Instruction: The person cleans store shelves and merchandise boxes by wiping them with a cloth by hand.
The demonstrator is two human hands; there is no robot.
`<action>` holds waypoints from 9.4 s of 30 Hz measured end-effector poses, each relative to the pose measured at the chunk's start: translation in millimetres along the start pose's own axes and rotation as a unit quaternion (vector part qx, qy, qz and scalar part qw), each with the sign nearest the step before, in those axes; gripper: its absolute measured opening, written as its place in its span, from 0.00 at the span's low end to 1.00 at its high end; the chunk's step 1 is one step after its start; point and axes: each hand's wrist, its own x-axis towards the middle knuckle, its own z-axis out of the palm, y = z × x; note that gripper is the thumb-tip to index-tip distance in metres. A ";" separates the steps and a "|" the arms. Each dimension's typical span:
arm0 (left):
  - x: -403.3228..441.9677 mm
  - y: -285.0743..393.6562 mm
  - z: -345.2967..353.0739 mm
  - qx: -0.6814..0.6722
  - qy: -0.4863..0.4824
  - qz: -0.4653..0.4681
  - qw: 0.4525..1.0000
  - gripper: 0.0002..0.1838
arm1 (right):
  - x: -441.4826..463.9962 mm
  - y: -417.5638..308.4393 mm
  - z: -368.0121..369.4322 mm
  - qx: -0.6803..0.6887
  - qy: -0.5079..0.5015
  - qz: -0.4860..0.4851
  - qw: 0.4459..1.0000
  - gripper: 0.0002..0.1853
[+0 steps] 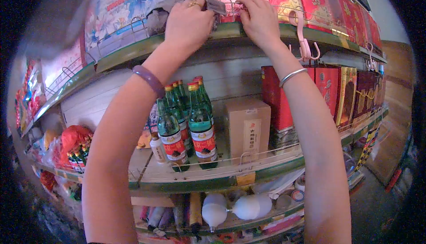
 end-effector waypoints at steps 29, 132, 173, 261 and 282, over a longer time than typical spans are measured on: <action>18.3 9.3 11.9 -0.018 -0.062 -0.085 0.994 0.07 | 0.9 4.8 0.5 0.007 0.001 -0.034 0.999 0.15; -73.1 -170.2 7.0 -0.141 -0.011 -0.107 0.984 0.22 | -2.0 14.5 -0.2 0.001 -0.036 -0.073 0.997 0.20; -88.5 -198.8 5.7 0.058 0.074 -0.133 0.987 0.21 | -3.5 21.3 3.2 -0.017 -0.050 -0.065 0.997 0.22; -41.9 -156.8 16.1 -0.001 -0.154 -0.070 0.986 0.16 | 0.1 9.7 -4.8 -0.005 -0.037 -0.067 0.997 0.18; -47.5 -155.6 9.6 -0.104 -0.123 -0.025 0.987 0.21 | -2.3 16.6 2.2 -0.006 -0.032 -0.071 0.997 0.19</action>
